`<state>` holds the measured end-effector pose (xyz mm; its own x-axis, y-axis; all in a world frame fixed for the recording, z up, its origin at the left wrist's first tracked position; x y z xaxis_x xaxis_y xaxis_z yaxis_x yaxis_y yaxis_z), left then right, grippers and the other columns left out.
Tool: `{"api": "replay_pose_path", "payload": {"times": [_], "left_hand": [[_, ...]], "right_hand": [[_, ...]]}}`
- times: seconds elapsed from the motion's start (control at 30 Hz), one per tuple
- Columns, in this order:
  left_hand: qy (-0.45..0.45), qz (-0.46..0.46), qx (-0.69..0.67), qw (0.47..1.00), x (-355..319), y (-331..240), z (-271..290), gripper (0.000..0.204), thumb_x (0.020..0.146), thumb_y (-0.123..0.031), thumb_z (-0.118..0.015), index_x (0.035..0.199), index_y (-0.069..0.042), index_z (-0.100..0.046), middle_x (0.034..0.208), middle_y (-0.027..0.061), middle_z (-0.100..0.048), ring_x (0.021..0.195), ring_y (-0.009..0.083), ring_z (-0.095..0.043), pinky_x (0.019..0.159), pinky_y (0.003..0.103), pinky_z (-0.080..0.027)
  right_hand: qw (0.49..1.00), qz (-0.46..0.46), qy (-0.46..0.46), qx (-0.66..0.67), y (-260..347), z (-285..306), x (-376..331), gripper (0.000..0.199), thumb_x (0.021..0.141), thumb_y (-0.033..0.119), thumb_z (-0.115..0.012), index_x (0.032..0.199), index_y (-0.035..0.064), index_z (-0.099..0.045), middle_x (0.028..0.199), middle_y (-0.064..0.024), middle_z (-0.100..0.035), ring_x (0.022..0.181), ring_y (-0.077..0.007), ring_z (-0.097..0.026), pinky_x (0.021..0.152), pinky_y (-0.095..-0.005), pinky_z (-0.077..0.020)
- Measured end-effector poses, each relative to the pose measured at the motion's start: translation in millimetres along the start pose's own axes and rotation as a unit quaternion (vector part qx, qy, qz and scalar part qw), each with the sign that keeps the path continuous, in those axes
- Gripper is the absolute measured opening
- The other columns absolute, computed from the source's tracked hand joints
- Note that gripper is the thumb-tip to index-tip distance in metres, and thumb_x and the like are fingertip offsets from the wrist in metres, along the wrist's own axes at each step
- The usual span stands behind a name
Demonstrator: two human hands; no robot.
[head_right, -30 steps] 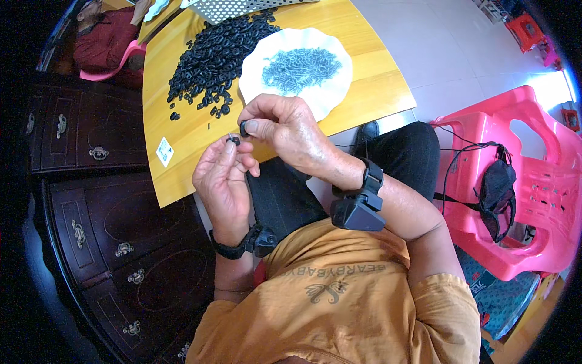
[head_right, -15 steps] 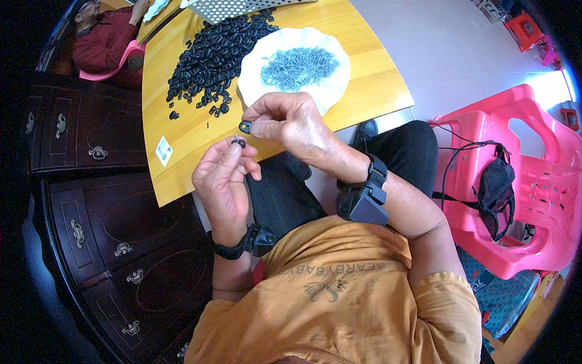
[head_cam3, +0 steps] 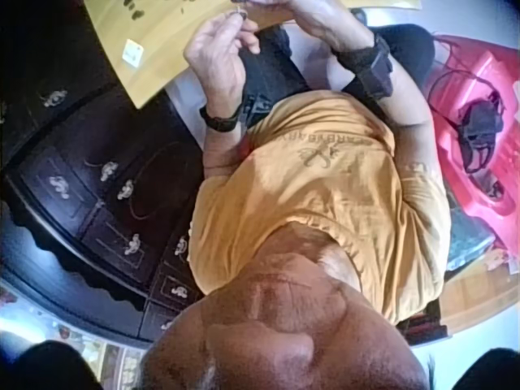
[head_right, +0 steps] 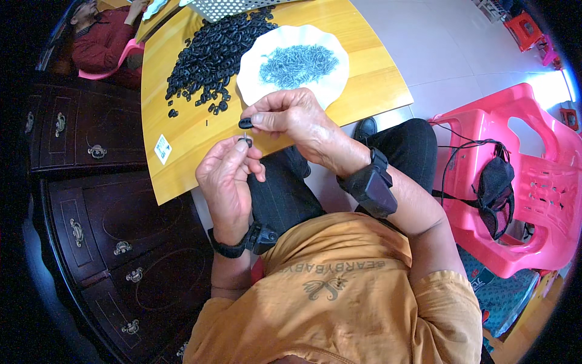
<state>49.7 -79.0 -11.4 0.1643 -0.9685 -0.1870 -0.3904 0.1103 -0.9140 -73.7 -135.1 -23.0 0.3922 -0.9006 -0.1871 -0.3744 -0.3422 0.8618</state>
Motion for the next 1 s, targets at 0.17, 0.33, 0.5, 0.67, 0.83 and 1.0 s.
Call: {"api": "replay_pose_path", "payload": {"times": [0.17, 0.33, 0.5, 0.67, 0.83, 1.0], "left_hand": [[0.007, 0.013, 0.002, 1.000, 2, 3, -3, 0.012, 0.085, -0.004, -0.057, 0.091, 0.007, -0.058, 0.071, 0.0134, -0.061, 0.052, 0.0137, -0.054, 0.046, 0.024, -0.044], [-0.001, 0.019, 0.009, 1.000, 2, 4, 1, 0.013, 0.085, -0.005, -0.056, 0.092, 0.006, -0.057, 0.072, 0.0142, -0.060, 0.051, 0.0155, -0.054, 0.046, 0.027, -0.044], [-0.005, 0.016, 0.015, 1.000, 2, 5, 1, 0.012, 0.085, -0.005, -0.057, 0.090, 0.006, -0.057, 0.071, 0.0140, -0.060, 0.050, 0.0152, -0.053, 0.045, 0.026, -0.044], [-0.006, 0.016, 0.009, 1.000, 2, 6, 0, 0.012, 0.084, -0.005, -0.057, 0.089, 0.006, -0.057, 0.071, 0.0141, -0.060, 0.050, 0.0150, -0.053, 0.045, 0.026, -0.044], [-0.013, 0.017, 0.012, 1.000, 2, 6, 1, 0.011, 0.084, -0.005, -0.057, 0.089, 0.006, -0.058, 0.071, 0.0141, -0.060, 0.050, 0.0148, -0.053, 0.045, 0.027, -0.045], [-0.015, 0.014, 0.017, 1.000, 3, 6, 2, 0.012, 0.085, -0.006, -0.057, 0.088, 0.006, -0.058, 0.070, 0.0135, -0.060, 0.051, 0.0143, -0.053, 0.045, 0.026, -0.045]], "right_hand": [[1.000, -0.020, 0.003, 0.011, -3, 1, -1, 0.015, 0.082, 0.006, -0.063, 0.095, 0.0003, -0.066, 0.083, -0.0038, -0.065, 0.076, -0.0100, -0.059, 0.072, -0.0227, -0.0475], [1.000, 0.005, 0.008, -0.016, -2, 0, 0, 0.014, 0.081, 0.006, -0.064, 0.094, 0.0003, -0.066, 0.084, -0.0032, -0.065, 0.077, -0.0094, -0.058, 0.072, -0.0223, -0.0467], [0.999, 0.010, -0.004, -0.048, -1, 0, -1, 0.014, 0.081, 0.006, -0.064, 0.094, 0.0007, -0.067, 0.084, -0.0024, -0.065, 0.077, -0.0087, -0.057, 0.073, -0.0217, -0.0451], [0.997, 0.041, -0.005, -0.066, 4, -2, -4, 0.015, 0.081, 0.005, -0.064, 0.094, 0.0005, -0.067, 0.084, -0.0025, -0.065, 0.078, -0.0090, -0.056, 0.073, -0.0220, -0.0450], [0.996, 0.051, -0.012, -0.072, 5, -2, -4, 0.015, 0.080, 0.005, -0.064, 0.094, -0.0002, -0.067, 0.085, -0.0029, -0.065, 0.079, -0.0094, -0.056, 0.074, -0.0224, -0.0451], [0.991, 0.066, -0.009, -0.113, 9, -4, -6, 0.015, 0.080, 0.005, -0.064, 0.094, -0.0005, -0.067, 0.085, -0.0034, -0.065, 0.079, -0.0091, -0.057, 0.075, -0.0226, -0.0456]]}}
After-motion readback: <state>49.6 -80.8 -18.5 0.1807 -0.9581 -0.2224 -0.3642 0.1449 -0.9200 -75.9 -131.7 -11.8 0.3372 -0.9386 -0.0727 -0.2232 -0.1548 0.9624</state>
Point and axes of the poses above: each hand's wrist, its own x-axis towards the middle knuckle, its own z-axis out of the back of the hand, y = z × x, the point moved 8 cm from there along x, towards the middle knuckle
